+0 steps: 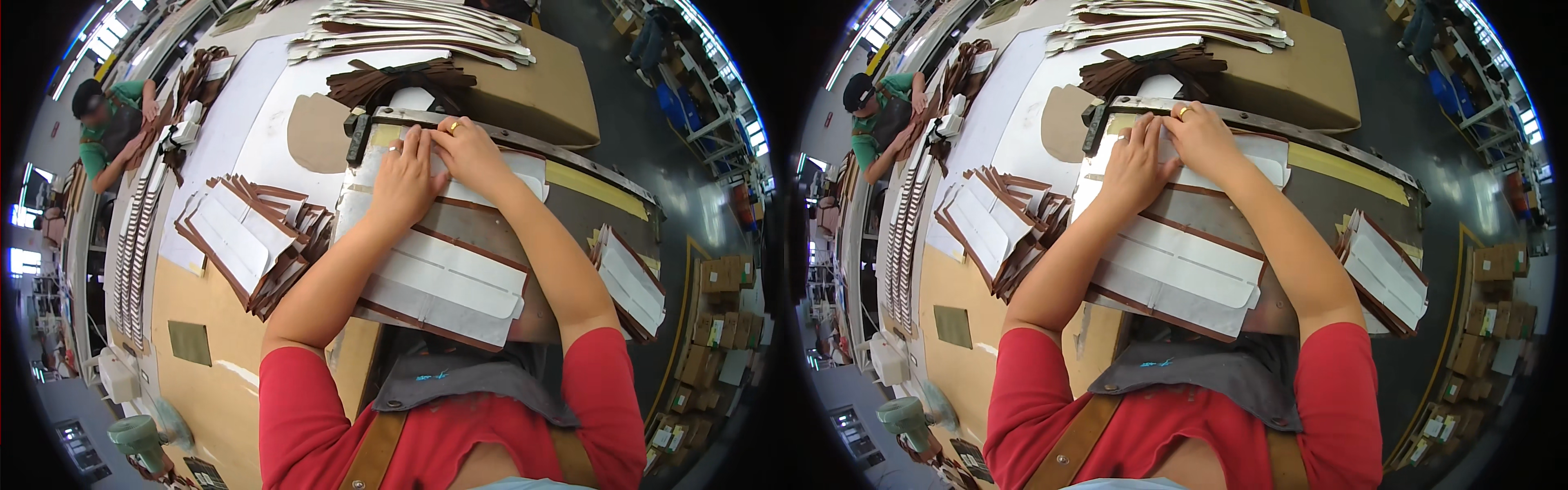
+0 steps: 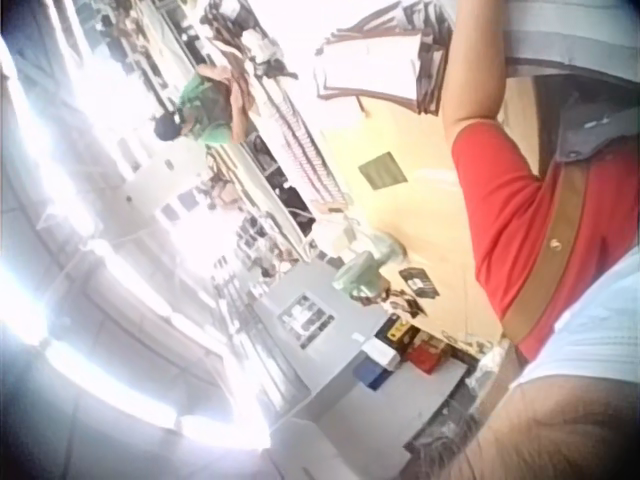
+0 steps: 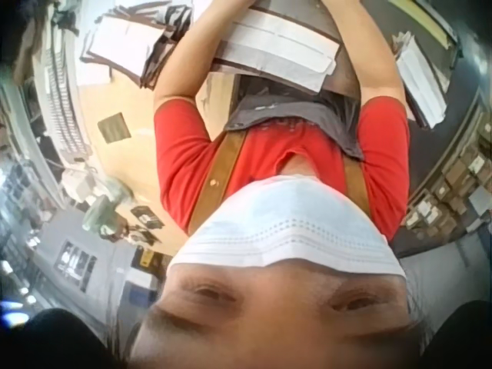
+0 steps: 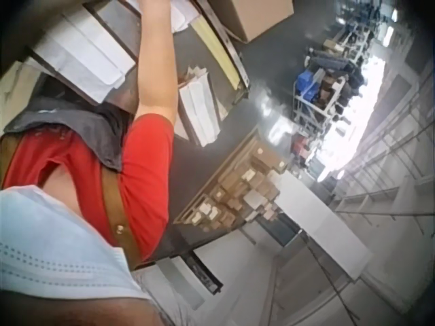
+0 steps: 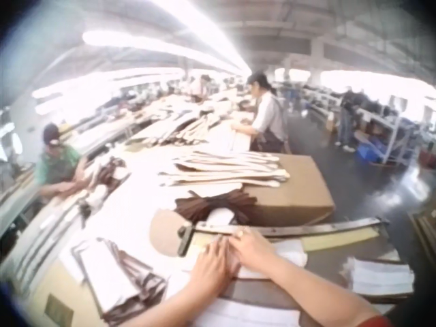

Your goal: The person assembles face masks by hand at a workstation. They pick up a white mask blank and a brown frame, align them, and press the edges together to secure the assembly. The finished masks are stacked on the table.

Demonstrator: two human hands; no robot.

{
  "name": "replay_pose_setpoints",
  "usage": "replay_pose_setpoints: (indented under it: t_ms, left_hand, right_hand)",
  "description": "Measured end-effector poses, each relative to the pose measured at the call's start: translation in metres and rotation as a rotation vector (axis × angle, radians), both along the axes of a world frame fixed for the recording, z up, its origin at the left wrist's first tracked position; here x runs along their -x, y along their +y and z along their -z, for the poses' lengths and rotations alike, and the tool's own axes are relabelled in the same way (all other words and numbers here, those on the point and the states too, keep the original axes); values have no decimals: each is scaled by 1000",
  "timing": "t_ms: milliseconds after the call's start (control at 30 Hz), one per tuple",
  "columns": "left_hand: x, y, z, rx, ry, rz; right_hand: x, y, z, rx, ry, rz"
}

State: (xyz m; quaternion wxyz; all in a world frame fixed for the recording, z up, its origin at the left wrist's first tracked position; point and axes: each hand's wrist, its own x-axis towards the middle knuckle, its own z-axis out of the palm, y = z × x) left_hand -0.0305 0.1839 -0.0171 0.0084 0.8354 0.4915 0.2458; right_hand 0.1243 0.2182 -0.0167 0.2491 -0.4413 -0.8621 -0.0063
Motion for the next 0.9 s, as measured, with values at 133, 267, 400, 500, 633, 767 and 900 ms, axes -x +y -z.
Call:
replay_pose_setpoints:
  t_ms: [133, 267, 400, 500, 633, 767, 900]
  left_hand:
    - [3, 5, 3, 29, 139, -69]
    - [4, 5, -2, 44, 179, -107]
    - [1, 6, -2, -19, 230, -132]
    - [-2, 7, -5, 39, 258, -129]
    - [-2, 8, -2, 25, 264, -138]
    - [-3, 10, 3, -27, 241, -124]
    - [-3, 10, 4, -17, 214, -124]
  right_hand:
    - [0, -7, -7, -63, -146, 33]
    - [-30, -17, -15, -11, -83, 46]
    - [-66, -32, -24, 74, -100, 118]
    - [-86, -44, -27, 67, -146, 163]
    - [-118, -59, -25, 65, -173, 203]
    - [-126, -75, -20, 14, -155, 255]
    - [-151, -69, -30, 185, 245, 421]
